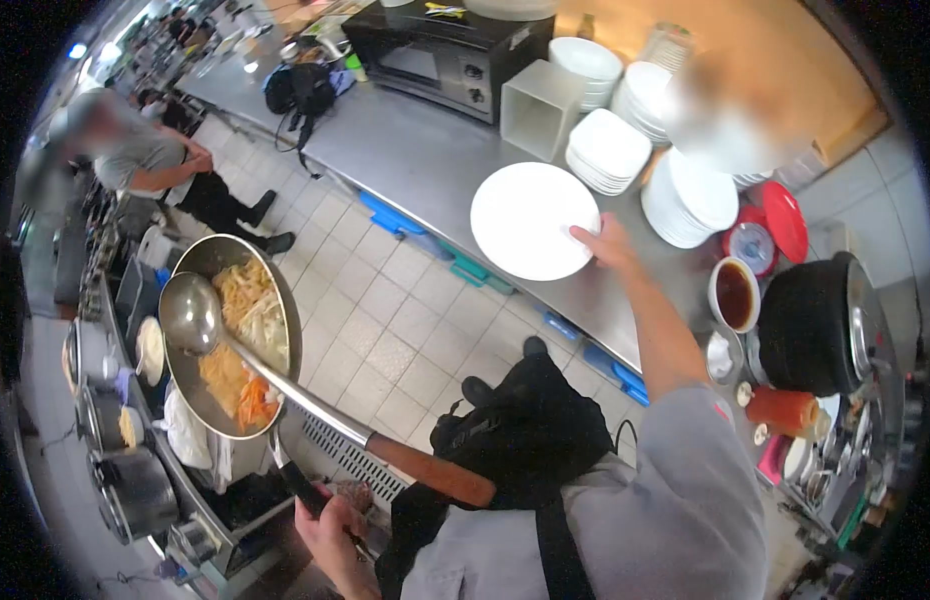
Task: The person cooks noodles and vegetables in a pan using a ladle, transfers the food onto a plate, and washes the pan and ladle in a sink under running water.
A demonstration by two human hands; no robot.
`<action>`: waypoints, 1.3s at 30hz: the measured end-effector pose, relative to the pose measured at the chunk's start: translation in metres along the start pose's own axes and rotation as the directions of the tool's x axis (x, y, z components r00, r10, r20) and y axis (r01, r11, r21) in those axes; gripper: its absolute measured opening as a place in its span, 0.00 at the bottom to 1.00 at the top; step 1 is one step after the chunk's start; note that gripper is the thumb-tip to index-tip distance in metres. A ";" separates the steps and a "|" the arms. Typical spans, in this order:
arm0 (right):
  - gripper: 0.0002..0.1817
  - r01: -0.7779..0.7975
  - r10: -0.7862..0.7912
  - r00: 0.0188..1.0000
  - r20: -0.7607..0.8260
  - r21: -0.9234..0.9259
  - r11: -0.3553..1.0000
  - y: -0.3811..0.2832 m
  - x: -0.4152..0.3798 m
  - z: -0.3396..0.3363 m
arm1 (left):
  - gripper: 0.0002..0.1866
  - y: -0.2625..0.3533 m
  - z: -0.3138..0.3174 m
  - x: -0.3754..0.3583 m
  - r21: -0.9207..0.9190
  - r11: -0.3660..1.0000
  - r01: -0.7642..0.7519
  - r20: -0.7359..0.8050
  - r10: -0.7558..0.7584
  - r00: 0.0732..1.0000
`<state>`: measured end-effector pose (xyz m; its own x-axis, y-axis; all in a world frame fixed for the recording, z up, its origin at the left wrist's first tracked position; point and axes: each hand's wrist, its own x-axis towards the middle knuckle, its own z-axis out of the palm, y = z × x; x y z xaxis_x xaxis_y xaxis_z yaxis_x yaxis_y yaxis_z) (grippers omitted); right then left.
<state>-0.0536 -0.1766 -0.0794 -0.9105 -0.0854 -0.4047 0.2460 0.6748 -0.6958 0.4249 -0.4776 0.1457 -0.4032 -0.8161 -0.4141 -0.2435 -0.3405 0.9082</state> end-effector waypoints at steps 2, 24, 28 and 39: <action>0.45 0.008 -0.007 1.000 0.013 -0.046 0.999 -0.005 0.011 0.003 | 0.08 0.000 0.006 -0.001 0.026 1.000 -0.013 0.008 0.013 1.000; 0.26 -0.122 0.068 0.982 0.174 0.324 0.938 0.005 -0.027 0.000 | 0.09 0.000 0.006 0.003 0.091 0.996 -0.020 -0.003 0.020 1.000; 0.27 -0.117 0.069 0.986 0.152 0.335 0.935 0.005 -0.051 -0.010 | 0.09 -0.003 0.000 0.008 0.060 0.997 -0.041 0.059 0.038 0.998; 0.19 0.015 -0.015 1.000 -0.001 0.026 1.000 -0.017 -0.028 0.013 | 0.12 0.000 -0.013 0.021 0.108 0.994 -0.022 0.050 0.016 0.999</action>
<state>-0.0276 -0.1954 -0.0642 -0.9144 -0.0944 -0.3936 0.2411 0.6539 -0.7171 0.4276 -0.5004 0.1379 -0.4503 -0.7974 -0.4017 -0.3284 -0.2704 0.9050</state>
